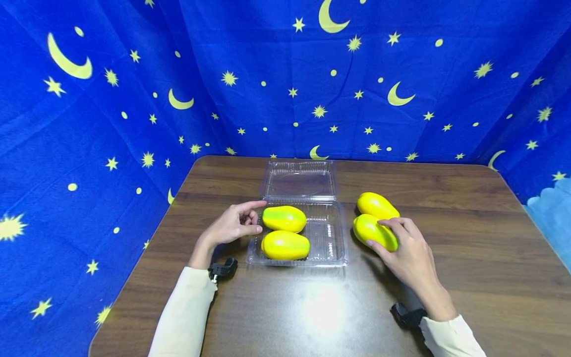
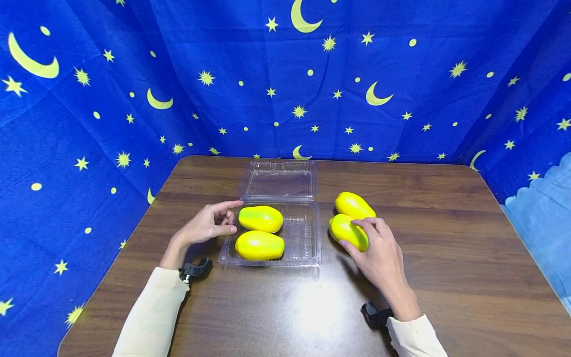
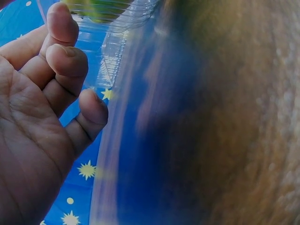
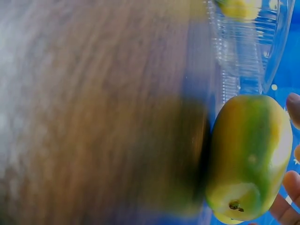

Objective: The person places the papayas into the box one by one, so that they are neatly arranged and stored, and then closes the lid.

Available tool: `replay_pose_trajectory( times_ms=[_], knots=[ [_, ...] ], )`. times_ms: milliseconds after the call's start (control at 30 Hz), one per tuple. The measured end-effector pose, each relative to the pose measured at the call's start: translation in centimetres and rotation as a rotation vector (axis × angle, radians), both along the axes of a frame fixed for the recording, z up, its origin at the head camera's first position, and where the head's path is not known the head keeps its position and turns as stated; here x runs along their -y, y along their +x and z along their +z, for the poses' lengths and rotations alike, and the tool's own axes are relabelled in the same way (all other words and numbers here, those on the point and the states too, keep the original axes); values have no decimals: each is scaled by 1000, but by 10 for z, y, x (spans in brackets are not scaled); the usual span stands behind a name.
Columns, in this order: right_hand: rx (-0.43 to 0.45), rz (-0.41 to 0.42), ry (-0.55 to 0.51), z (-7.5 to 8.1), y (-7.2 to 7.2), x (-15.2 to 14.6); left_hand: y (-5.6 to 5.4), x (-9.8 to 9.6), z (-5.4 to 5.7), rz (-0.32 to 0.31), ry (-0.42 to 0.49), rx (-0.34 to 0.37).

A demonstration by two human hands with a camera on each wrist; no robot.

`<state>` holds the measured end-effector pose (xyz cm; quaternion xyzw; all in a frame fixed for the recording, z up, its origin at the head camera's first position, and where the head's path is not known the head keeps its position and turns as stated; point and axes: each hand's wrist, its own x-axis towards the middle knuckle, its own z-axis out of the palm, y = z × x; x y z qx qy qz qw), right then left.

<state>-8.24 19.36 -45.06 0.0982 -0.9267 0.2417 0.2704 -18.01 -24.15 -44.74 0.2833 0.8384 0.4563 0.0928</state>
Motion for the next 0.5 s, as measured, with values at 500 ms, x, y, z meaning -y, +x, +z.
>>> replay_pose_trajectory(
  times_ms=[500],
  knots=[
    [31, -2, 12, -2, 1, -1, 1, 0, 1, -2, 3, 3]
  ],
)
